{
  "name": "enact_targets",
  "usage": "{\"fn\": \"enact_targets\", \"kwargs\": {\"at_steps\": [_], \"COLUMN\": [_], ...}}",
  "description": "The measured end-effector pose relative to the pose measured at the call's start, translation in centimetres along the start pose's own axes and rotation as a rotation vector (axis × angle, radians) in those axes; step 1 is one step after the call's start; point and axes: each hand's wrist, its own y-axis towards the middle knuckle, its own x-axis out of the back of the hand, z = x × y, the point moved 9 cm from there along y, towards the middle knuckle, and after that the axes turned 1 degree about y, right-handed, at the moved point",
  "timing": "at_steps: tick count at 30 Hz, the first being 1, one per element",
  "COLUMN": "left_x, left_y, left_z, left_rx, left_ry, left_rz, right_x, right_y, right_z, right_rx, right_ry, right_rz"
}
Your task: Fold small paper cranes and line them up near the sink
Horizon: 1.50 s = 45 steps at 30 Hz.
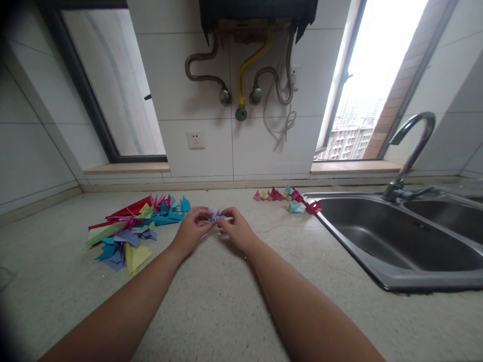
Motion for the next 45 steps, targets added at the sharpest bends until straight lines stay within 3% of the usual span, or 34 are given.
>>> {"fn": "enact_targets", "kwargs": {"at_steps": [4, 15, 25, 33, 45], "left_x": [0.0, 0.0, -3.0, -3.4, -3.0], "left_y": [0.0, -0.5, -1.5, -1.6, -1.4], "left_z": [0.3, 1.4, 2.8, 1.9, 2.4], "left_rx": [0.027, 0.253, 0.459, 0.463, 0.468], "left_ry": [-0.033, -0.379, -0.485, -0.611, -0.665], "left_rz": [-0.023, -0.151, 0.089, 0.13, 0.083], "right_x": [0.3, 1.7, 1.7, 1.9, 1.6], "right_y": [0.1, 0.6, 0.4, 0.5, 0.0], "right_z": [0.7, 0.5, 1.2, 1.1, 2.0], "right_rx": [0.029, 0.019, 0.052, 0.059, 0.1], "right_ry": [0.036, 0.021, -0.019, 0.023, 0.007], "right_rz": [-0.052, -0.19, -0.194, -0.186, -0.184]}}
